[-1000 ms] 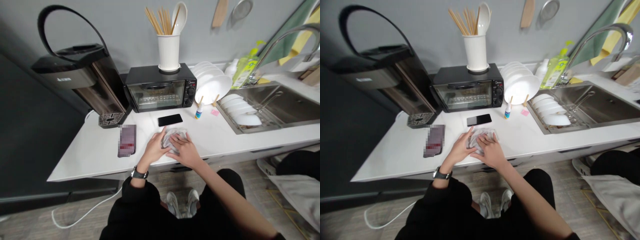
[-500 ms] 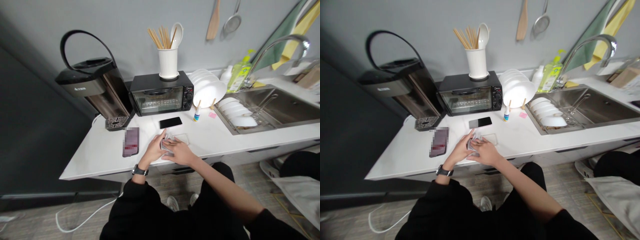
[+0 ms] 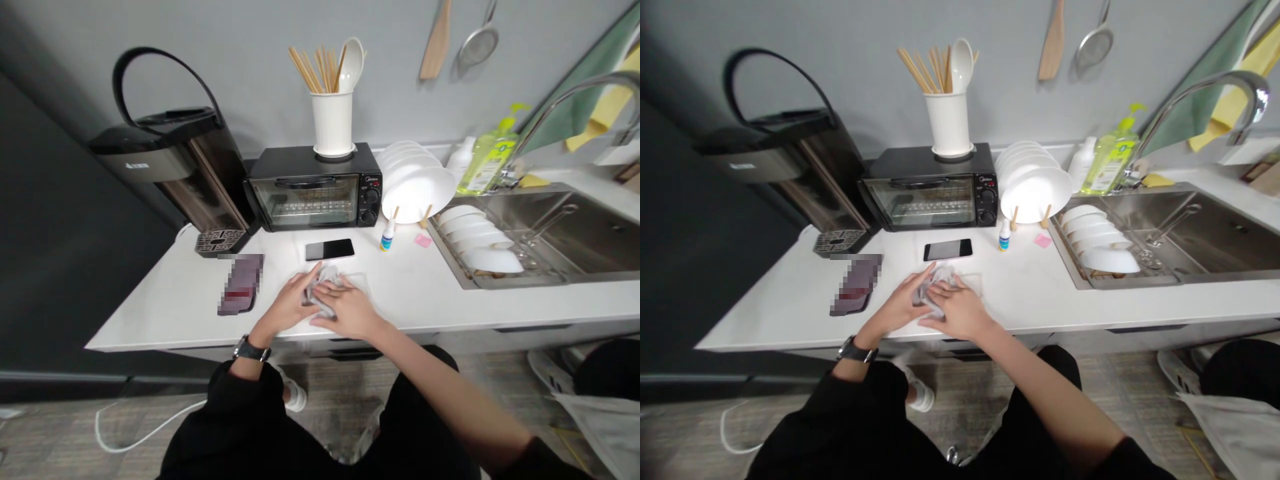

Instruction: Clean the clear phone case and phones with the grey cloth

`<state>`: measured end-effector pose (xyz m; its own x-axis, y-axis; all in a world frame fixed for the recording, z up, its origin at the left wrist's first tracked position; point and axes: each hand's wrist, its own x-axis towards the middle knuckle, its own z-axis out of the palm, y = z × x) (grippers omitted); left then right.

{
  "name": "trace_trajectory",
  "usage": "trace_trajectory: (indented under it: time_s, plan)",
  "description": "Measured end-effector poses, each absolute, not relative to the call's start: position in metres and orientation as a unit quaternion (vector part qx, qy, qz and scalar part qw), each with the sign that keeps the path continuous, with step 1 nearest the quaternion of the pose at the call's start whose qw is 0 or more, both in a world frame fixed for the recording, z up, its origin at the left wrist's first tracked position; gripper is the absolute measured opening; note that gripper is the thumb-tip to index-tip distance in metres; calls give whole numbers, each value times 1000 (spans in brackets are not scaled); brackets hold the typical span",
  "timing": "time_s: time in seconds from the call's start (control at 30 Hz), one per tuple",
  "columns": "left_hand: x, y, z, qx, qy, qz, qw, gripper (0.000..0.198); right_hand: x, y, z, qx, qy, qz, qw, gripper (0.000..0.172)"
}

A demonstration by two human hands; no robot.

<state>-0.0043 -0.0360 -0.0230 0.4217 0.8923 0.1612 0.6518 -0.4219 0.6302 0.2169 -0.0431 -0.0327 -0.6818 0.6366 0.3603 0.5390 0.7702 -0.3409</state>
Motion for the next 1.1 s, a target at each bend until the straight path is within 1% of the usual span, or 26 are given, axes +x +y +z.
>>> trace_trajectory:
  time_s: [0.03, 0.1, 0.23, 0.33, 0.4, 0.47, 0.63, 0.7, 0.73, 0.87, 0.93, 1.0, 1.1]
  plan:
    - [-5, -37, -22, 804, 479, 249, 249, 95, 207, -44, -33, -313, -912, 115, 240, 71]
    - [-5, -40, -20, 805, 473, 251, 254, 96, 203, -48, -32, -300, -910, 139, 249, 70]
    - [-3, -43, -16, 821, 455, 238, 250, 100, 253, -54, -30, -313, -902, 170, 243, 53]
    - [1, -43, -16, 821, 460, 231, 248, 106, 298, -50, -29, -354, -896, 141, 229, 42]
    - [4, -44, -15, 823, 460, 222, 250, 109, 307, -46, -28, -373, -895, 108, 219, 45]
    - [6, -44, -14, 825, 460, 213, 250, 107, 293, -45, -27, -378, -896, 91, 213, 53]
    - [6, -48, -10, 826, 462, 209, 248, 98, 219, -61, -25, -330, -908, 133, 223, 69]
    - [5, -53, -11, 834, 446, 214, 246, 99, 214, -72, -22, -319, -908, 150, 225, 71]
    - [5, -56, -12, 836, 442, 217, 243, 100, 221, -76, -21, -324, -906, 156, 223, 68]
    - [6, -68, -18, 828, 463, 218, 229, 101, 271, -85, -19, -383, -887, 152, 209, 48]
    - [6, -69, -20, 824, 466, 221, 232, 102, 284, -84, -20, -428, -871, 123, 207, 44]
    - [5, -69, -21, 823, 464, 223, 239, 103, 274, -83, -23, -466, -855, 95, 208, 51]
    - [2, -67, -22, 819, 463, 227, 251, 99, 235, -89, -26, -458, -857, 113, 207, 74]
